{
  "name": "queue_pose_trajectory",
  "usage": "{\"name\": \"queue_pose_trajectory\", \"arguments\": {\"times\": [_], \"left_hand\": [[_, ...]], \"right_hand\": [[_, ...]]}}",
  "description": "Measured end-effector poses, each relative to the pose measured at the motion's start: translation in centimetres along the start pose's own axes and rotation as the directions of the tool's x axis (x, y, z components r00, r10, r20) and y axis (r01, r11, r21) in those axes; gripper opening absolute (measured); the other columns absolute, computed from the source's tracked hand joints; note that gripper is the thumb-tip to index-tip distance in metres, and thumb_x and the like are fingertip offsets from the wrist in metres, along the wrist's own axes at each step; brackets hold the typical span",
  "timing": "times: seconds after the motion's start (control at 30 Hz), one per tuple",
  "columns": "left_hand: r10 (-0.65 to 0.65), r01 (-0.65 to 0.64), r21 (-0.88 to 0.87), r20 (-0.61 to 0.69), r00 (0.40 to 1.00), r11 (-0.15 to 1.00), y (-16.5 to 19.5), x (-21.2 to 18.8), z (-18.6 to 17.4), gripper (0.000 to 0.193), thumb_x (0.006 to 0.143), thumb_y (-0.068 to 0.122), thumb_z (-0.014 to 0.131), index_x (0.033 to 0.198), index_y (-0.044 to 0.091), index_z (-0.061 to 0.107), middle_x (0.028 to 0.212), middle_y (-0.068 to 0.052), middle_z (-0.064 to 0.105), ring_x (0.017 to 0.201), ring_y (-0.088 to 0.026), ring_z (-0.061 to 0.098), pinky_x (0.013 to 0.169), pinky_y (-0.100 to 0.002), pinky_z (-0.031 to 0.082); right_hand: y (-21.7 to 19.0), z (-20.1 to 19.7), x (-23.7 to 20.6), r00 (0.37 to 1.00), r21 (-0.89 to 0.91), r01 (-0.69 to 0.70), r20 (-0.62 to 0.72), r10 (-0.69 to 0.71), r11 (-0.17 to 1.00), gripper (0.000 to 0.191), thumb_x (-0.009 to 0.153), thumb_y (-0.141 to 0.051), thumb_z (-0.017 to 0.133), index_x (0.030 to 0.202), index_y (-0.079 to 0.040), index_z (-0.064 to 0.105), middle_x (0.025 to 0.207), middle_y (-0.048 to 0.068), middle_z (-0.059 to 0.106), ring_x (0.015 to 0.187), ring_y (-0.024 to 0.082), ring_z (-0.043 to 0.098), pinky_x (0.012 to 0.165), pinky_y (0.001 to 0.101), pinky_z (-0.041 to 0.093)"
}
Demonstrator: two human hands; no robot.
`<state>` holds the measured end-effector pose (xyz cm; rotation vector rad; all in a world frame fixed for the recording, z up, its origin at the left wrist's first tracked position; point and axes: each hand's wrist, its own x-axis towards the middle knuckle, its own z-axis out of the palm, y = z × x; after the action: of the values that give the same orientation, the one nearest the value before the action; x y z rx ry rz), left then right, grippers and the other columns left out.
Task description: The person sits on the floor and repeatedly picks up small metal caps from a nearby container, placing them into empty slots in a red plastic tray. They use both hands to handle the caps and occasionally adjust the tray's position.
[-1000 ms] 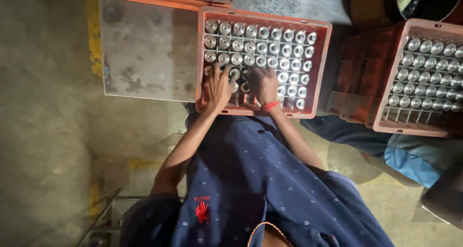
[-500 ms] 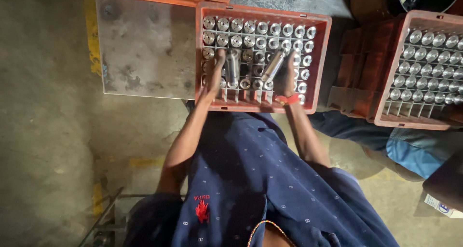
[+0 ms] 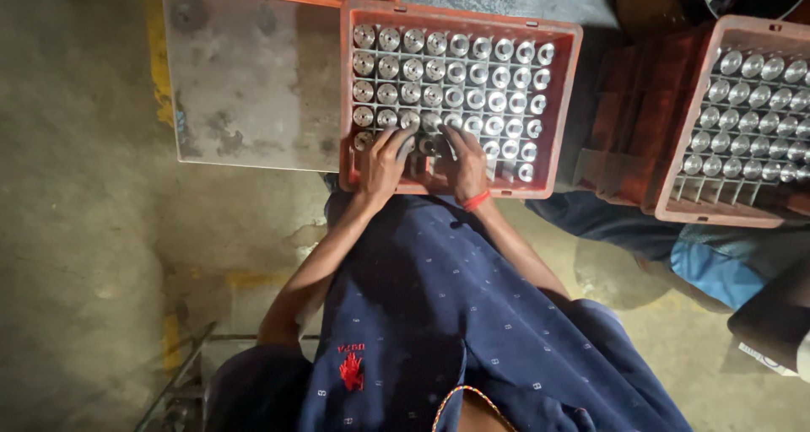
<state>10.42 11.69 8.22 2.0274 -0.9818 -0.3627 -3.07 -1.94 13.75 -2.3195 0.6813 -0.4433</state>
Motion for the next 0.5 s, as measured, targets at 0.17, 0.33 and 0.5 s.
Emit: {"name": "queue_pose_trajectory", "arguments": {"times": [0.17,0.33,0.5], "left_hand": [[-0.077,0.054,0.401,0.042,0.996,0.914,0.1,0.3,0.1,0.041,0.072,0.038,0.084,0.102,0.011,0.075,0.115,-0.022,0.060,0.094,-0.042,0.065,0.071,-0.049,0.054],[-0.041,-0.014,0.308,0.173,0.984,0.951,0.7,2.3,-1.2,0.028,0.084,0.038,0.082,0.106,0.020,0.078,0.121,-0.012,0.065,0.088,-0.033,0.066,0.077,-0.049,0.053],[-0.020,0.037,-0.188,0.094,0.995,0.981,-1.2,2.8,-4.5,0.036,0.086,0.049,0.082,0.103,0.016,0.082,0.101,-0.010,0.068,0.096,-0.023,0.067,0.084,-0.039,0.054]], "right_hand": [[1.1,2.5,-0.5,0.989,-0.173,0.146,0.000,-0.149,0.974,0.053,0.062,-0.011,0.082,0.113,-0.005,0.068,0.110,0.017,0.071,0.094,0.040,0.061,0.081,0.0460,0.049],[3.7,2.2,-0.5,0.985,-0.035,0.096,0.150,-0.089,0.995,0.038,0.075,-0.014,0.080,0.112,-0.007,0.074,0.098,0.015,0.067,0.087,0.032,0.064,0.083,0.0455,0.050],[6.5,-1.3,-0.8,0.988,0.336,-0.142,-0.006,0.153,0.931,0.026,0.098,-0.032,0.075,0.106,-0.007,0.076,0.095,0.011,0.073,0.089,0.026,0.066,0.083,0.0399,0.051]]}}
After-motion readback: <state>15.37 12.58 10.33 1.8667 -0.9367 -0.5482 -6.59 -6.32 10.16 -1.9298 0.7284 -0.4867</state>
